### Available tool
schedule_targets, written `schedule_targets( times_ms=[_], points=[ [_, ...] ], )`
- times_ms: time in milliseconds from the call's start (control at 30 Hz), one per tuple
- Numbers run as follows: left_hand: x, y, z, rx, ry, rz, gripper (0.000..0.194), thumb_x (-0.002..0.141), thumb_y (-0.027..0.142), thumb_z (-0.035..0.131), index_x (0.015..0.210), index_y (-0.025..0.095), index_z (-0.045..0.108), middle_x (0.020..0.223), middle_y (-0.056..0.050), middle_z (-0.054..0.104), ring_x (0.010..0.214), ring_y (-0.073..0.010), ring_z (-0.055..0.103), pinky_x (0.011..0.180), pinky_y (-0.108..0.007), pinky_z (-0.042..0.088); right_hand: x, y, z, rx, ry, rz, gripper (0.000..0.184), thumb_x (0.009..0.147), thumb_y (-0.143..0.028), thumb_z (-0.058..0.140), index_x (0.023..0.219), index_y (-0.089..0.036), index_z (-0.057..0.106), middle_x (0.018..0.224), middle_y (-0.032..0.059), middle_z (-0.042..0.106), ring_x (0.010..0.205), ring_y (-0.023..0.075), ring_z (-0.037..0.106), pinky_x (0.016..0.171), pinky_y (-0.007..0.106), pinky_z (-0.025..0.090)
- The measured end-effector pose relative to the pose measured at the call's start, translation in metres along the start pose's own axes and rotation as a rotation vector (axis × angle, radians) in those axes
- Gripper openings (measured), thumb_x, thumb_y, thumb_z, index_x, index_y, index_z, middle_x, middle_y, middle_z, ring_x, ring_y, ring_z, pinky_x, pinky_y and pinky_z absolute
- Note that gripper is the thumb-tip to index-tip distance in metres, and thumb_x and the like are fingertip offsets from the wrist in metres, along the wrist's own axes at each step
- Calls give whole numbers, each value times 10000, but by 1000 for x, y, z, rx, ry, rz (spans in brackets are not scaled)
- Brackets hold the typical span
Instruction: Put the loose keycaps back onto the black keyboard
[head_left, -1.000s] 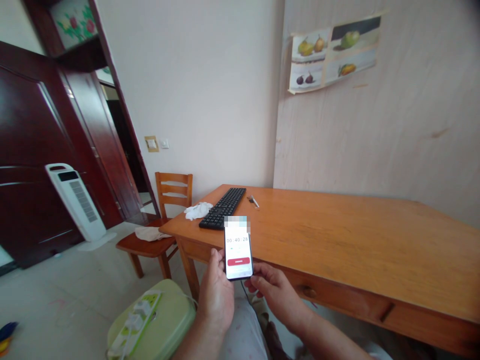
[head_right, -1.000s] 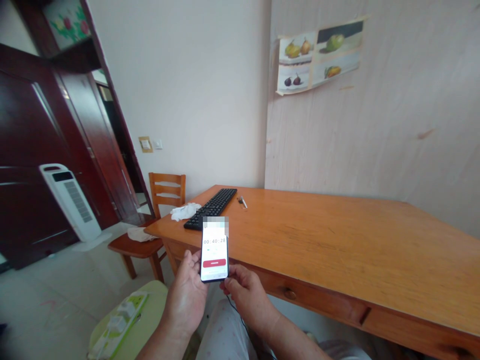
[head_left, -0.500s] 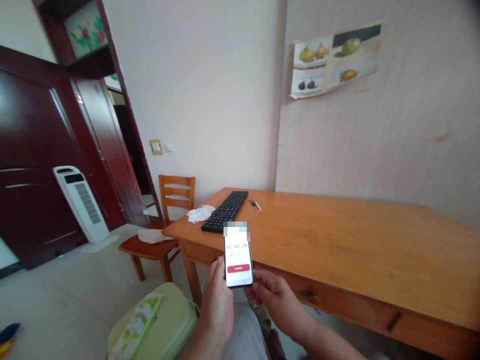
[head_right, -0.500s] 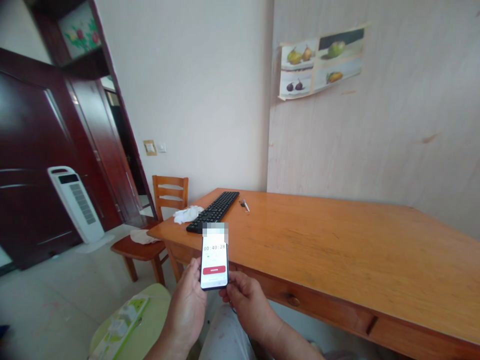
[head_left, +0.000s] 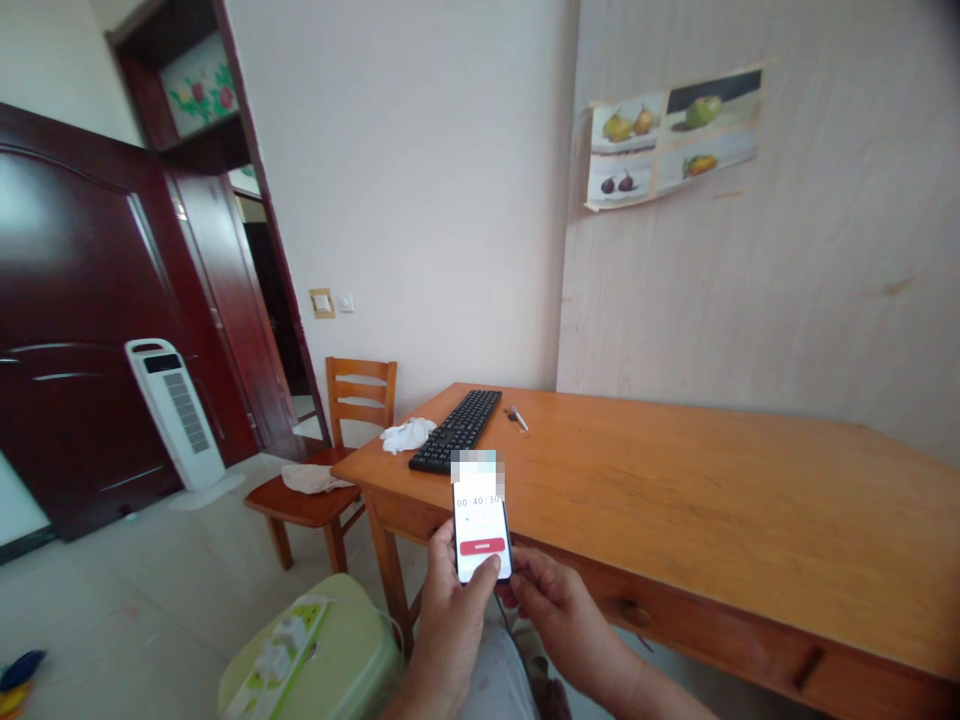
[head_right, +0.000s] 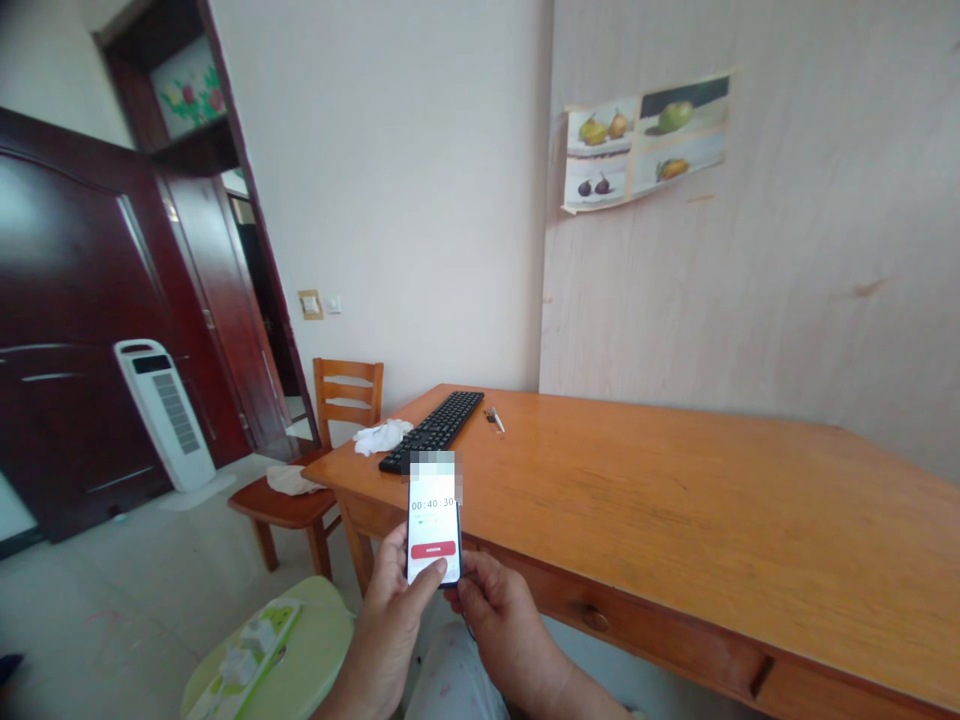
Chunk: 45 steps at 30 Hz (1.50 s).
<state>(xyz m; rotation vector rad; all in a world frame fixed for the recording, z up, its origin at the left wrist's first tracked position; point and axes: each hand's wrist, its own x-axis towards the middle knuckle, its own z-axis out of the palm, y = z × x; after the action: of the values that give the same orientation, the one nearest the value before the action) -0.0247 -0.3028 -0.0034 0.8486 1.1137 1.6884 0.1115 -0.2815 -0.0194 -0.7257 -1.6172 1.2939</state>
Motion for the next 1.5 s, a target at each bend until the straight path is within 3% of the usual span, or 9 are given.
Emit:
schedule_targets(
  times_ms=[200,467,900,1333,1500],
  points=[
    [1,-3,0,84,-40,34,771,624,249,826,1313,205,481,1053,-87,694,912,-226,654,819,-321,477,0,-10,2,-68,9,-75,310,907,-390,538,1132,-235,684,992,69,679,831,199,590,793,330,479],
    [2,-12,0,143,-4,68,834,611,280,835,1341,208,438,1034,-80,687,860,-216,653,806,-326,478,-1,-5,3,-181,14,-141,295,923,-369,518,1131,-249,690,1037,77,697,941,243,625,866,355,476],
    [1,-13,-2,65,-24,26,855,588,266,848,1338,204,443,992,-68,683,844,-204,640,791,-309,473,-1,-17,4,128,-112,-56,330,854,-452,626,1092,-244,721,1001,54,698,954,234,613,926,388,448],
    [2,-22,-7,219,-38,90,719,729,330,723,1354,202,391,998,-54,656,855,-174,631,776,-288,497,2,-3,3,130,-200,-84,335,860,-440,629,1113,-232,701,1011,38,688,962,210,604,935,375,452],
    [10,-32,-20,310,58,170,784,699,356,734,1382,205,378,1039,-65,662,835,-180,643,766,-304,506,3,3,0,-7,-80,-54,402,863,-415,623,1222,-235,633,1009,47,675,882,190,605,860,350,485]
  ],
)
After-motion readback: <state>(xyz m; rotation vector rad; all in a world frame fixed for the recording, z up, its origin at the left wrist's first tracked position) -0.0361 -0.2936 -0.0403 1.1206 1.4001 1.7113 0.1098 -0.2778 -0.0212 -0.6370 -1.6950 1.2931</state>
